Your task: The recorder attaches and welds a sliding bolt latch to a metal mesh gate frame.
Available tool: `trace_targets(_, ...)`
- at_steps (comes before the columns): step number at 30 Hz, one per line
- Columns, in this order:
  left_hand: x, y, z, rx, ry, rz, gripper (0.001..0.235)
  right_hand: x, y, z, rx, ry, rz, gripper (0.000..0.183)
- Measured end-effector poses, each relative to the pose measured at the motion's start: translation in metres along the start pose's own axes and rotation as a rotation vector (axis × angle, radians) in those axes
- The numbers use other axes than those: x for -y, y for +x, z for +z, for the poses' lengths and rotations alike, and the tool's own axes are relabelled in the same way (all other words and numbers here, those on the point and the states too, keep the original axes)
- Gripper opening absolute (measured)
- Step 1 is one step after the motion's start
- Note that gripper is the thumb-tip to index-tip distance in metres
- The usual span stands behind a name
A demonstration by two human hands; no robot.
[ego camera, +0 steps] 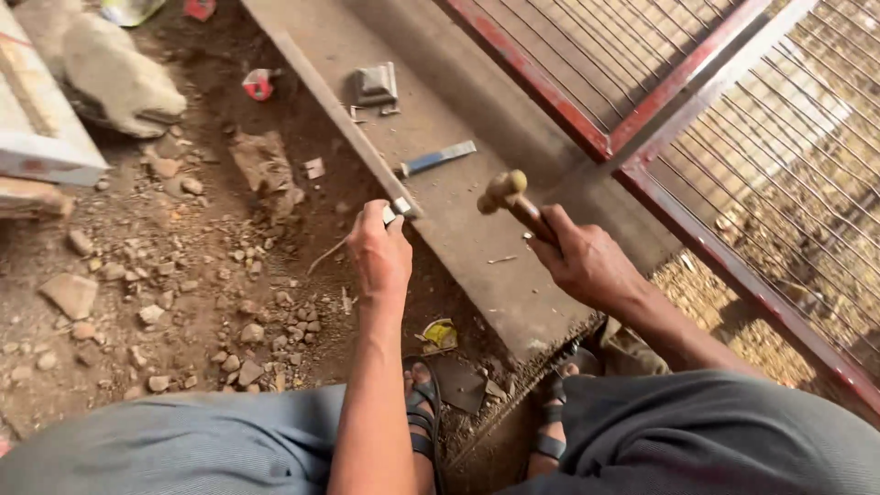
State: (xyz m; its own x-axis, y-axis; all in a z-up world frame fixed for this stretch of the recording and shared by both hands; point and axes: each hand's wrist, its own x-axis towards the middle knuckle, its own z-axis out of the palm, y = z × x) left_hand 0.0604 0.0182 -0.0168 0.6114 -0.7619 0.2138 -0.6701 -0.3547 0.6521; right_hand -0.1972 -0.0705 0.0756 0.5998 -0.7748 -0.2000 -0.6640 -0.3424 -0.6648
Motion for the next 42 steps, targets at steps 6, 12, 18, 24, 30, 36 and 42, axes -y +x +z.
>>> trace_targets(6,0.021,0.015,0.012,0.248,0.007,-0.16,0.015,0.014,0.001,0.015,0.185,-0.057,-0.027,0.026)
trace_targets(12,0.0,0.014,0.007,0.219,-0.127,0.037,0.027,0.012,0.003,0.017,0.17,0.017,0.115,0.03)
trace_targets(18,-0.021,-0.028,0.044,0.361,-0.069,0.156,0.034,0.001,-0.023,0.005,-0.02,0.104,0.18,0.044)
trace_targets(24,-0.026,-0.026,0.05,0.46,-0.155,-0.106,0.022,-0.002,-0.023,0.02,-0.006,0.111,0.135,0.049)
trace_targets(30,-0.012,-0.035,0.062,0.395,0.006,0.058,0.029,-0.006,-0.016,0.048,-0.096,0.006,-0.079,0.049)
trace_targets(36,-0.011,-0.028,0.065,0.563,0.136,0.041,0.023,0.022,-0.007,-0.01,-0.032,0.107,0.043,0.05)
trace_targets(42,-0.013,-0.03,0.064,0.4,0.177,0.196,0.028,-0.022,-0.005,0.049,-0.218,-0.18,-0.211,0.035)
